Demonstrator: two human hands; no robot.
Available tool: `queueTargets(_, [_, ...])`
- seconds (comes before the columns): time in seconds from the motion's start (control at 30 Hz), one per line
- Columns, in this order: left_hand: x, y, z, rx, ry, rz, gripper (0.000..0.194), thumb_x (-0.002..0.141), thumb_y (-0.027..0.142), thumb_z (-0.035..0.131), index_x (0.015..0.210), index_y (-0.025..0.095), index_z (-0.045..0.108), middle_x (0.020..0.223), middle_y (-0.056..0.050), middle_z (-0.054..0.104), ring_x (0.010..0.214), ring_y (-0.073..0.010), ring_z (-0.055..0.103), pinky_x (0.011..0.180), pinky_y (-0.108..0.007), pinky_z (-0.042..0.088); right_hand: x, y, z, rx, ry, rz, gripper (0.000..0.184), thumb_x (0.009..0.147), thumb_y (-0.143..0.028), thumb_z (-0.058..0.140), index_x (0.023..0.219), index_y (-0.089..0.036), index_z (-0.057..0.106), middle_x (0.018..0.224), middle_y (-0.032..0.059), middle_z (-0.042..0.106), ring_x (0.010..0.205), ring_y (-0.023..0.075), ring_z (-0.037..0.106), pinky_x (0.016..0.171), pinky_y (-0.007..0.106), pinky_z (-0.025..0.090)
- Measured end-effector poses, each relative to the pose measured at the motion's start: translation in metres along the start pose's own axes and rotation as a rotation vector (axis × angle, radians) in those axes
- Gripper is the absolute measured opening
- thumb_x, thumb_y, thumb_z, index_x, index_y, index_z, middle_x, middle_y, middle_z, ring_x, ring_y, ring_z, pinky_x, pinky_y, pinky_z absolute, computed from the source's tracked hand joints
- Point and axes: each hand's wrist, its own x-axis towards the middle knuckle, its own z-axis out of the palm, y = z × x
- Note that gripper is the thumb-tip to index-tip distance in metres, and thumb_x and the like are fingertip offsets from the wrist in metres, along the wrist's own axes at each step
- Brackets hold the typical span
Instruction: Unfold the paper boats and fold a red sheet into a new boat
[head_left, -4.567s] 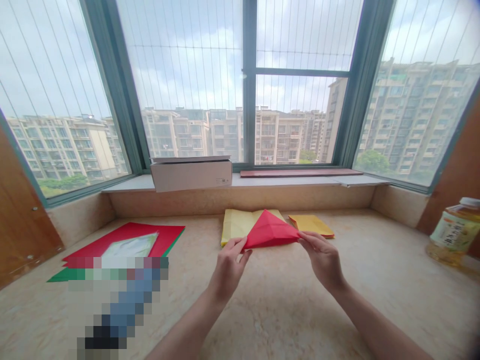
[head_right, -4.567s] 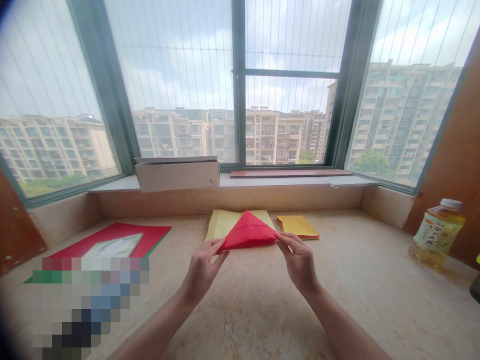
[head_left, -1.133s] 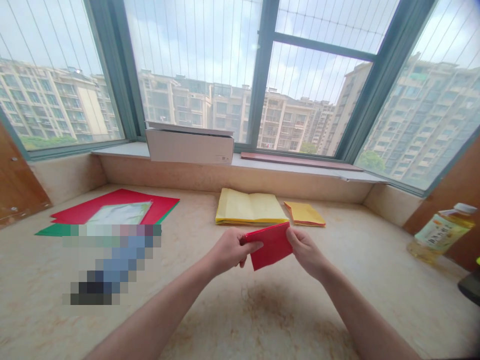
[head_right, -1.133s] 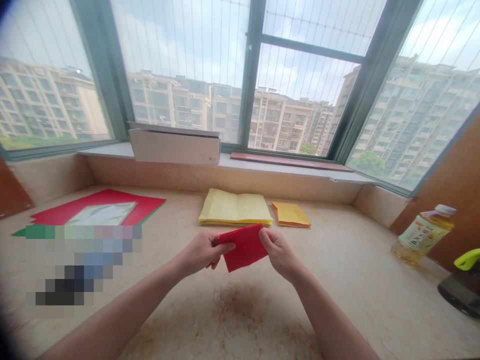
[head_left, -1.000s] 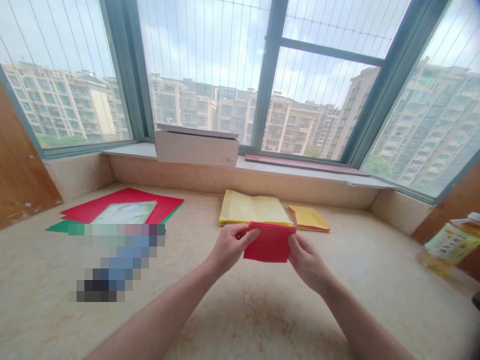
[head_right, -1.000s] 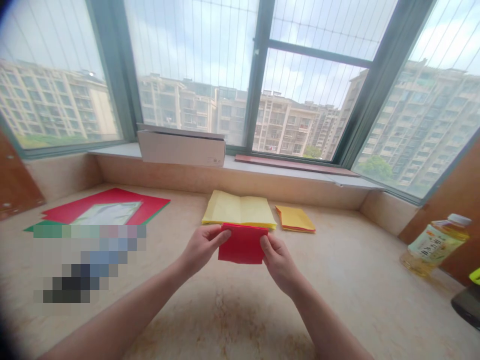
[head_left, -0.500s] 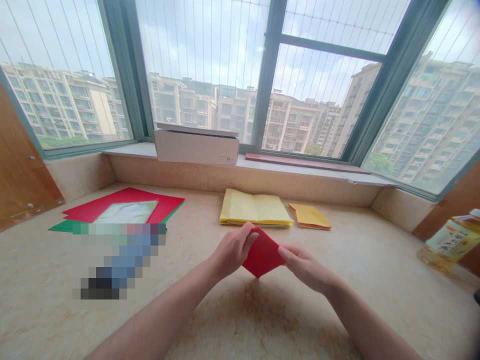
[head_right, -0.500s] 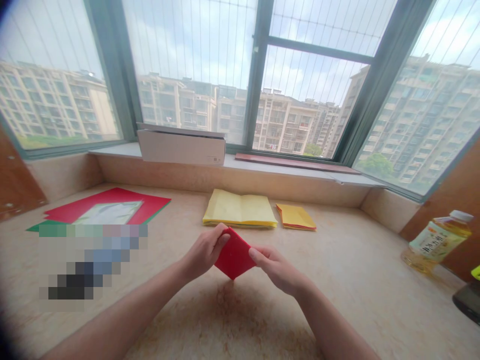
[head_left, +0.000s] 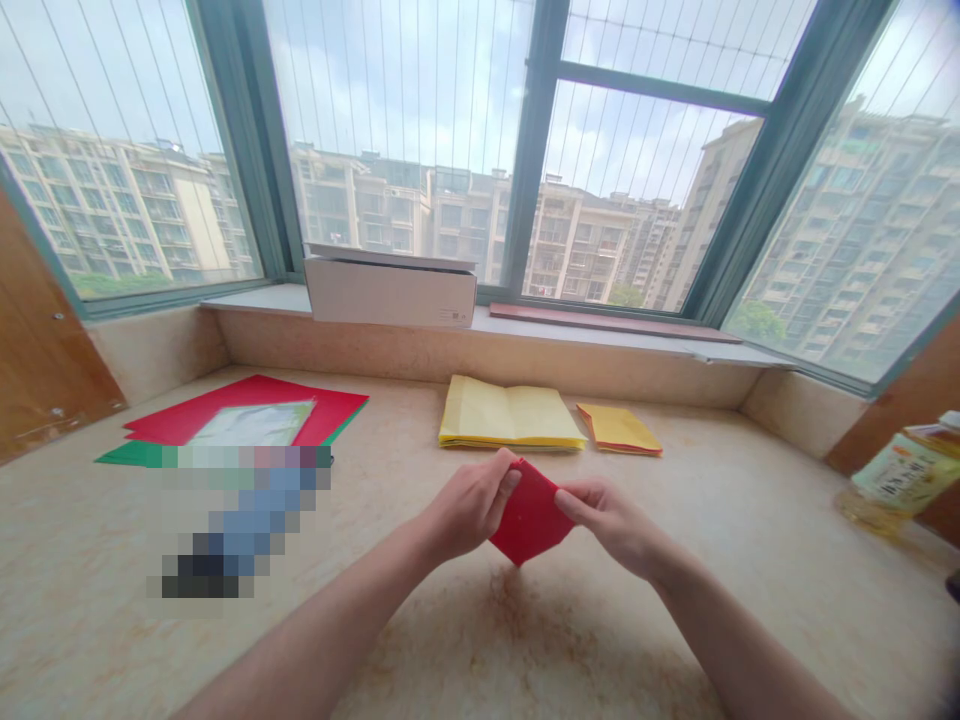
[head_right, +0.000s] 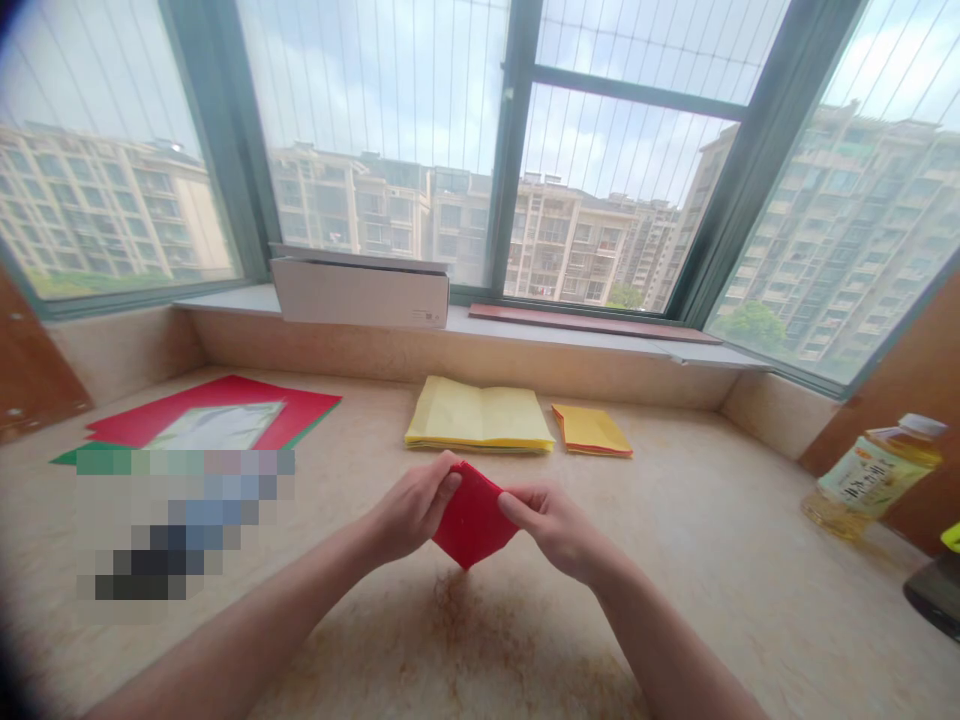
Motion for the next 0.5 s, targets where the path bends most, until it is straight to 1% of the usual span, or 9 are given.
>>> queueTargets(0.1, [0.001, 0.001, 0.001, -0.012, 0.048, -0.075, 0.030, 0.101, 0.037, 0.029, 0.081, 0.021, 0.045, 0.067, 0.000, 0.055, 0.057, -0.0136, 0.050, 0.057, -0.026, 0.036, 0.004, 0.003, 0.009, -0.157, 0.194, -0.080, 0.039, 0.095, -0.047, 0.051, 0.106, -0.017, 0.074, 0.088, 0.0061, 0.075, 0.081, 0.0211, 0.067, 0.075, 0.032, 0.050])
queueTargets(0.17, [0.002, 0.002, 0.002, -0.044, 0.069, -0.136, 0.031, 0.099, 0.042, 0.037, 0.080, 0.020, 0.047, 0.066, 0.001, 0.057, 0.058, -0.0137, 0.051, 0.056, -0.025, 0.035, 0.007, 0.007, 0.014, -0.291, 0.344, -0.126, 0.040, 0.096, -0.047, 0.050, 0.105, -0.017, 0.074, 0.088, 0.0065, 0.075, 0.079, 0.0216, 0.066, 0.072, 0.032, 0.050])
queueTargets(0.23, [0.003, 0.002, 0.004, -0.108, 0.087, -0.182, 0.034, 0.096, 0.047, 0.043, 0.079, 0.019, 0.051, 0.066, 0.000, 0.058, 0.059, -0.0136, 0.052, 0.055, -0.024, 0.035, 0.009, 0.011, 0.017, -0.405, 0.448, -0.163, 0.039, 0.097, -0.046, 0.048, 0.104, -0.017, 0.074, 0.089, 0.0071, 0.075, 0.077, 0.0216, 0.066, 0.070, 0.032, 0.050])
queueTargets(0.3, [0.004, 0.003, 0.005, -0.188, 0.113, -0.205, 0.036, 0.097, 0.047, 0.043, 0.078, 0.018, 0.055, 0.067, 0.000, 0.059, 0.060, -0.0133, 0.053, 0.055, -0.024, 0.036, 0.010, 0.012, 0.019, -0.432, 0.487, -0.190, 0.038, 0.096, -0.046, 0.049, 0.103, -0.018, 0.073, 0.091, 0.0077, 0.075, 0.078, 0.0220, 0.066, 0.071, 0.032, 0.050])
queueTargets(0.43, [0.005, 0.006, 0.008, -0.303, 0.144, -0.213, 0.039, 0.097, 0.047, 0.042, 0.077, 0.017, 0.055, 0.068, -0.001, 0.060, 0.060, -0.0127, 0.052, 0.055, -0.023, 0.037, 0.010, 0.010, 0.019, -0.305, 0.558, -0.182, 0.037, 0.092, -0.049, 0.056, 0.100, -0.018, 0.074, 0.090, 0.0073, 0.076, 0.076, 0.0225, 0.068, 0.068, 0.031, 0.053])
queueTargets(0.5, [0.004, 0.009, 0.008, -0.344, 0.142, -0.216, 0.039, 0.096, 0.047, 0.043, 0.076, 0.016, 0.056, 0.068, -0.001, 0.060, 0.060, -0.0129, 0.053, 0.055, -0.023, 0.037, 0.008, 0.008, 0.019, -0.313, 0.581, -0.176, 0.036, 0.091, -0.049, 0.057, 0.097, -0.019, 0.076, 0.087, 0.0060, 0.076, 0.073, 0.0224, 0.067, 0.065, 0.031, 0.053])
